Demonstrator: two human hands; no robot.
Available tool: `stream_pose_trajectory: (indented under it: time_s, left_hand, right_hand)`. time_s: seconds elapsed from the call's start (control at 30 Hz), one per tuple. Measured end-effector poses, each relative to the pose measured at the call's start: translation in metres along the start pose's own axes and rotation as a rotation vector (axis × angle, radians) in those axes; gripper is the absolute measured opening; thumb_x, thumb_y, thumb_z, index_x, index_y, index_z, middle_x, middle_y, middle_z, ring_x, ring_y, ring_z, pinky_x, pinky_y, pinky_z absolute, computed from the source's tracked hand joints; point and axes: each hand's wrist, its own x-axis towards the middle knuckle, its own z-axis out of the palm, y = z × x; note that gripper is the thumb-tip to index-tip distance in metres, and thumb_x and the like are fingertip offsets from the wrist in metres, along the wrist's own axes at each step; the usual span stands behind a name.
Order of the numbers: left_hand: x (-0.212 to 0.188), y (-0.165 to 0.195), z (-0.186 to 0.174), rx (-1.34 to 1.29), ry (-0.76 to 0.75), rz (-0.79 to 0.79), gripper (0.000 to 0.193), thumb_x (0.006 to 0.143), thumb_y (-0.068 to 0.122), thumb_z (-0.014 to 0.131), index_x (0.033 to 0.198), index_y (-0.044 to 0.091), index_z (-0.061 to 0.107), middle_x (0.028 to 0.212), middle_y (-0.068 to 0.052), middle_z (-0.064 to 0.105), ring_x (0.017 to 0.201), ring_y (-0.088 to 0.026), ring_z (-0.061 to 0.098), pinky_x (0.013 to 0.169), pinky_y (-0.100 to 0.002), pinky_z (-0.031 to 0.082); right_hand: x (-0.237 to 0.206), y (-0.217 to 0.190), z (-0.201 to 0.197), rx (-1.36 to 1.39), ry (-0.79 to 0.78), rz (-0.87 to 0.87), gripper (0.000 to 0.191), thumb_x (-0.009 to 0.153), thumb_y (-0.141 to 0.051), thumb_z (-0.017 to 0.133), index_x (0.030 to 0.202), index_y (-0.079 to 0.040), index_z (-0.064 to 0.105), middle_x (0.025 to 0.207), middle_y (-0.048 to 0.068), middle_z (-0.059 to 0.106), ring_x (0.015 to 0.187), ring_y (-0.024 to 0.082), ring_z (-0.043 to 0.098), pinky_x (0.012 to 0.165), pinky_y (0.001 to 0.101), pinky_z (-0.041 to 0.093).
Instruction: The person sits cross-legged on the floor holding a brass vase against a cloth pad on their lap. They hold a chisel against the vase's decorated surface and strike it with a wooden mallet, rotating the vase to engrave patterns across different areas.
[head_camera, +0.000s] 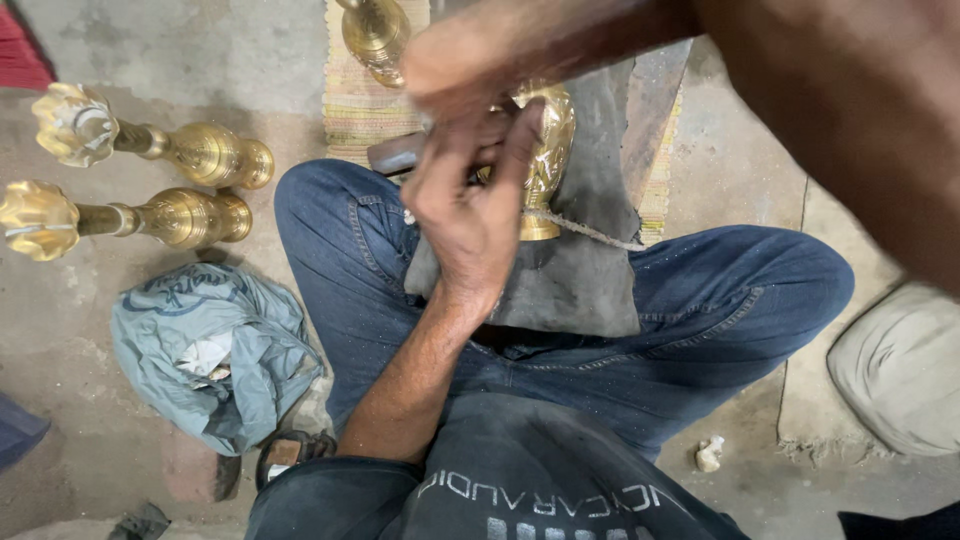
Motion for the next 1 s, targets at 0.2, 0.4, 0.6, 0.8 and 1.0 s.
stream_pose_trajectory:
  time_s: [0.2,0.4,0.6,0.8,1.0]
  left_hand:
    - [0.002,0.0,0.001,0.11,0.001,-0.001,0.014,0.098,0.008,0.077,0.109,0.007,0.07,0.094,-0.005,0.07,0.074,-0.008,0.071,0.057,-0.021,0.058]
    - [-0.003,0.0,-0.001,-0.052,-0.016,-0.067,0.015,0.109,0.011,0.074,0.122,0.004,0.07,0.096,-0.004,0.066,0.078,-0.005,0.069,0.061,-0.019,0.06]
    - [0.001,0.001,-0.002,-0.041,-0.029,-0.036,0.028,0.108,0.011,0.073,0.134,0.004,0.065,0.12,-0.006,0.072,0.091,-0.007,0.077,0.07,-0.019,0.067]
    - [-0.001,0.001,-0.001,-0.05,0.002,-0.029,0.027,0.105,0.008,0.077,0.13,0.003,0.067,0.103,-0.005,0.073,0.087,-0.008,0.076,0.07,-0.02,0.066]
    - [-0.002,-0.008,0.0,0.053,-0.005,0.02,0.013,0.101,0.007,0.081,0.109,0.006,0.07,0.088,-0.003,0.069,0.069,-0.005,0.069,0.055,-0.02,0.058]
  right_hand:
    - [0.005,-0.004,-0.005,0.004,0.006,-0.001,0.009,0.104,-0.001,0.071,0.109,0.005,0.069,0.084,0.015,0.067,0.069,0.024,0.065,0.064,0.0298,0.051]
    - [0.006,-0.015,-0.02,0.022,-0.013,0.0,0.011,0.104,-0.004,0.071,0.11,0.004,0.07,0.083,0.015,0.068,0.067,0.023,0.065,0.063,0.0297,0.052]
    - [0.002,-0.02,-0.026,0.021,-0.006,0.009,0.01,0.104,-0.004,0.071,0.11,0.004,0.07,0.083,0.014,0.068,0.068,0.023,0.065,0.063,0.0297,0.051]
    - [-0.001,-0.02,-0.022,0.014,0.002,0.01,0.01,0.104,-0.004,0.071,0.11,0.004,0.07,0.083,0.014,0.068,0.068,0.023,0.065,0.063,0.0297,0.051]
    - [-0.001,-0.019,-0.021,0.018,0.002,0.008,0.01,0.104,-0.003,0.071,0.11,0.004,0.07,0.082,0.014,0.068,0.068,0.022,0.065,0.063,0.0297,0.051]
